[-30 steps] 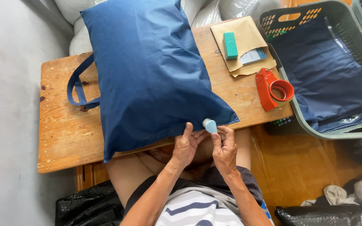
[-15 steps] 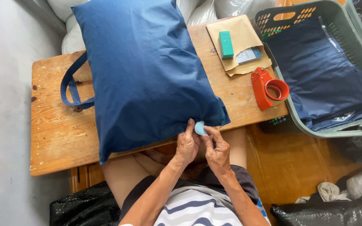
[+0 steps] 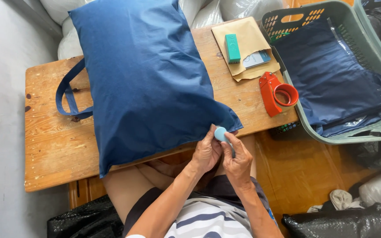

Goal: The person scrubs the surface of a blue tote bag using a green sponge and then a small blue brush. They work along the edges, corners, and handle attachments, repeatedly rubbing the fabric to remove loose particles or debris.

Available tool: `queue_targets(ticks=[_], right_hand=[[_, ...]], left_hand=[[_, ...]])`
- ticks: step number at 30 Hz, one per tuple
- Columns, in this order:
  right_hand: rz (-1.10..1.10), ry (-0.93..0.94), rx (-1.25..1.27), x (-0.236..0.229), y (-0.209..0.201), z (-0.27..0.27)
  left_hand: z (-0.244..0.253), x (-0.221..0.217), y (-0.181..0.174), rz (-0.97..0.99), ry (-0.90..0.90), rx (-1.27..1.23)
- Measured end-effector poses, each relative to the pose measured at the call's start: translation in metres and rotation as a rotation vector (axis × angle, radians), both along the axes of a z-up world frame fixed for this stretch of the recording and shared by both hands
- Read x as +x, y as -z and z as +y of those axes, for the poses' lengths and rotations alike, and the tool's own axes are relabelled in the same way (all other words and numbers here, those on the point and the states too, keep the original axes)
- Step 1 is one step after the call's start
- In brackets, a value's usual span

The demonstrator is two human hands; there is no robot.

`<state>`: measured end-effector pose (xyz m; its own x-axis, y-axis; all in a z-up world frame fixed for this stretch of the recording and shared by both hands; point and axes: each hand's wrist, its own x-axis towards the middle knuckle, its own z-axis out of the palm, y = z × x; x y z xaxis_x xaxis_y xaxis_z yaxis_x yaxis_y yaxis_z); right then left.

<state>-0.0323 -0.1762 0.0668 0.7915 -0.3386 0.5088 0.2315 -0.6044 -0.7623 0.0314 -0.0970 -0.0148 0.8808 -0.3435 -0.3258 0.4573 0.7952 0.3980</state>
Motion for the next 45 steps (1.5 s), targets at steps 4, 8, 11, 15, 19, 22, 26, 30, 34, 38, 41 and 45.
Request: queue_targets(ticks=[4,8,11,15,19,22,26,30,34,38,41,45], right_hand=[[-0.022,0.132,-0.13,0.002,0.013,-0.021],[0.008,0.212,-0.089,0.002,0.01,-0.037],[0.143,0.104,0.048,-0.006,0.007,-0.027],[0.226,0.017,0.331,-0.02,-0.004,-0.014],[0.16,0.111,0.33,-0.019,0.01,-0.035],[0.295,-0.007,0.259,-0.018,-0.008,-0.034],[0.222,0.008,0.415,-0.017,0.0,-0.028],[0.239,-0.008,0.409,-0.015,0.009,-0.037],[0.299,-0.169,0.483,-0.019,-0.012,-0.032],[0.201,-0.05,0.418,-0.014,0.007,-0.031],[0.284,-0.145,0.412,-0.016,-0.003,-0.018],[0.173,-0.044,0.392,-0.012,0.019,-0.004]], left_hand=[[0.004,-0.002,-0.031,-0.049,0.018,0.034],[0.007,-0.008,-0.061,-0.113,0.026,0.047],[0.006,-0.004,-0.027,-0.114,0.024,0.094],[0.001,0.0,0.03,-0.084,-0.004,0.081],[0.009,-0.009,-0.043,-0.096,0.016,0.036],[0.009,-0.006,-0.024,-0.119,0.026,0.113],[0.007,-0.01,-0.045,-0.079,0.011,0.085],[0.014,-0.009,-0.041,-0.074,-0.005,0.093],[0.015,-0.01,-0.015,-0.042,0.002,0.14],[0.013,-0.011,-0.039,-0.047,-0.01,0.113],[0.012,-0.002,0.051,-0.027,-0.019,0.19],[0.023,-0.012,-0.032,-0.034,-0.067,0.221]])
